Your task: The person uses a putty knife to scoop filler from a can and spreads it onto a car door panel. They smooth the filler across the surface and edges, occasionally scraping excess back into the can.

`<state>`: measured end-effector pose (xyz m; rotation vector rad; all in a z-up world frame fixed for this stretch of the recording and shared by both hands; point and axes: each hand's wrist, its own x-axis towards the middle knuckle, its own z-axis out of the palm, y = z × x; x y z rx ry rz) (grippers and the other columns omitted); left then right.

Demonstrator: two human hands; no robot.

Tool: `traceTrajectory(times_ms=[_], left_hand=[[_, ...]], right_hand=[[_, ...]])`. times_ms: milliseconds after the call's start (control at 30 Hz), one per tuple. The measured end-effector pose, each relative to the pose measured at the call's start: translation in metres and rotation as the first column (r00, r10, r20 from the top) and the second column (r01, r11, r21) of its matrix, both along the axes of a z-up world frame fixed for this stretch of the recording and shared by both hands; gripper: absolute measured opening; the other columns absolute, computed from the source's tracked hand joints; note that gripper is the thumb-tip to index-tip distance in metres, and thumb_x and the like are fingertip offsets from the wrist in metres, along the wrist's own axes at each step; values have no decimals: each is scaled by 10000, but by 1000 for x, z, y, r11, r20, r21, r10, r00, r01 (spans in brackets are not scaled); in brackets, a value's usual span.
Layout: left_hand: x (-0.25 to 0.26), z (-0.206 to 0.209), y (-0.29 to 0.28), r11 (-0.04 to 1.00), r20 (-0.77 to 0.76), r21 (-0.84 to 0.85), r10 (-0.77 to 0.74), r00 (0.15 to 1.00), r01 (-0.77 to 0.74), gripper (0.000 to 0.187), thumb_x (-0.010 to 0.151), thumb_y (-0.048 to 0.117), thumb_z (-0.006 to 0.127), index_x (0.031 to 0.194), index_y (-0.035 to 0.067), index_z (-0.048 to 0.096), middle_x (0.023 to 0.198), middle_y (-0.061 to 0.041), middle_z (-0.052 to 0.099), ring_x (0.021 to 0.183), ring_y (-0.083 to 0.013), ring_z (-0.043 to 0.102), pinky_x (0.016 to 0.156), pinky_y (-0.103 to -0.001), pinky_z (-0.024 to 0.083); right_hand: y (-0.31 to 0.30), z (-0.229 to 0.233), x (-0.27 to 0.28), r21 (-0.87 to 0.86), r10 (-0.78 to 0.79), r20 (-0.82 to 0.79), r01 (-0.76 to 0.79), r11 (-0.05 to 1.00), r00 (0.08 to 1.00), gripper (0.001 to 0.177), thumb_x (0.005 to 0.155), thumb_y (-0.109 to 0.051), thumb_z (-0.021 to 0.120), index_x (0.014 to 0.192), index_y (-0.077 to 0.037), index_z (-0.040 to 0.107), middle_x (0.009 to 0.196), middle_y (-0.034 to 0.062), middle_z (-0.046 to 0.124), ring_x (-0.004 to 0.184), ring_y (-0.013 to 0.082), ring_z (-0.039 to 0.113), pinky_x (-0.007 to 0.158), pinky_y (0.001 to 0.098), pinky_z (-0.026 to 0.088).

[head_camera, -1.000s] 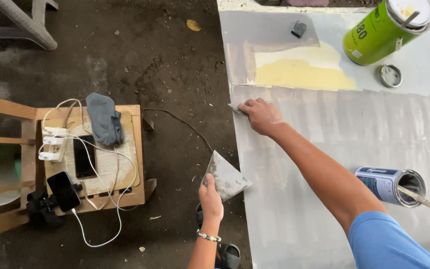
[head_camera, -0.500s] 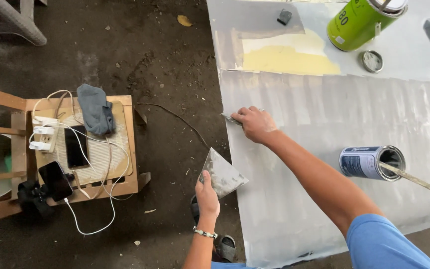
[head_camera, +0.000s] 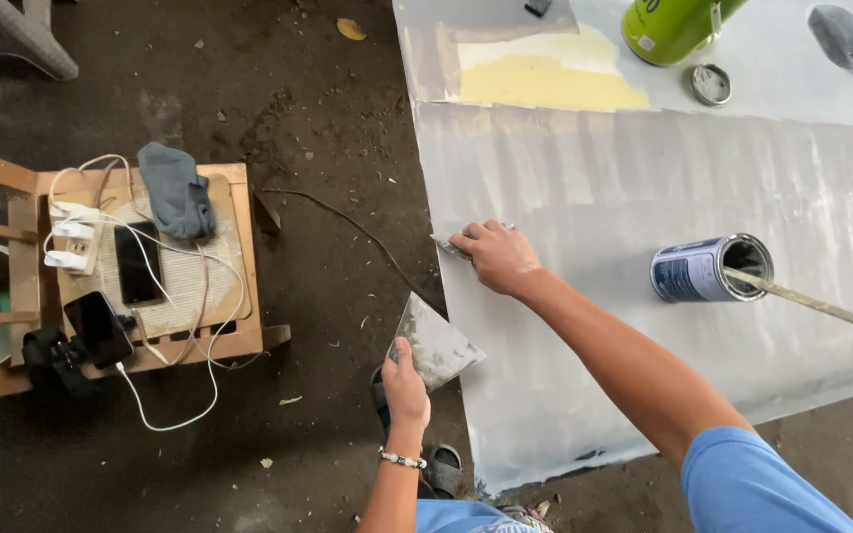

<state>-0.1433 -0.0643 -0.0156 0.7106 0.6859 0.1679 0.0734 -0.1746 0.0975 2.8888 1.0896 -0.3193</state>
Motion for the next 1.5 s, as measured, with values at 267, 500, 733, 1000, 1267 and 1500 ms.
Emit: traceTrajectory(times_ms=[267, 500, 733, 1000, 1267, 1500], left_hand=[[-39, 1, -13, 1000, 23, 10, 14, 1000, -14, 504, 1073, 337, 442, 1340, -71, 569, 1317, -123, 659, 1152, -187, 621, 1007, -320, 478], [-79, -35, -28, 999, 36, -11, 46, 998, -46, 510, 1106, 340, 437, 1271, -110, 610, 1225, -155, 684, 1059, -210, 640, 933, -353, 514], [-121, -25, -43, 997, 26, 24, 72, 997, -73, 498, 1085, 340, 450, 1261, -95, 619, 1223, -133, 696, 1045, -184, 655, 924, -334, 517], [-180, -65, -73, 991, -90, 83, 115, 989, -108, 570, 1073, 412, 499, 1258, -113, 622, 1204, -160, 695, 1034, -211, 638, 906, -344, 514], [-197, -43, -82, 999, -75, 1, 38, 996, -38, 545, 1043, 404, 500, 1249, -87, 618, 1197, -128, 700, 1023, -203, 659, 905, -350, 525], [-205, -40, -84, 1000, 21, 7, -28, 999, 28, 414, 1047, 296, 530, 1247, -56, 621, 1175, -114, 686, 1005, -202, 649, 882, -364, 525]], right_hand=[[-19, -4, -47, -9, 14, 15, -14, 1000, 1000, 436, 887, -91, 613, 1293, -246, 637, 1242, -8, 639, 1101, 253, 610, 854, 436, 553], [-33, -7, -85, -19, 29, 22, -29, 999, 999, 433, 893, -94, 608, 1299, -244, 628, 1239, -9, 632, 1093, 254, 605, 831, 430, 558], [-48, -10, -126, -15, 37, 31, -36, 999, 999, 416, 885, -100, 610, 1277, -237, 629, 1214, -12, 635, 1075, 254, 609, 812, 442, 561], [-65, -12, -171, 42, 40, 47, -42, 998, 998, 423, 877, -84, 593, 1272, -230, 632, 1176, -5, 644, 1053, 267, 614, 808, 450, 562], [-78, -14, -208, 24, 32, 52, -33, 999, 998, 451, 848, -70, 597, 1274, -214, 626, 1182, 11, 639, 1056, 273, 614, 825, 434, 565], [-89, -24, -248, 60, 27, 79, -32, 998, 996, 470, 833, -56, 595, 1281, -196, 623, 1199, 26, 635, 1067, 278, 614, 833, 420, 561]])
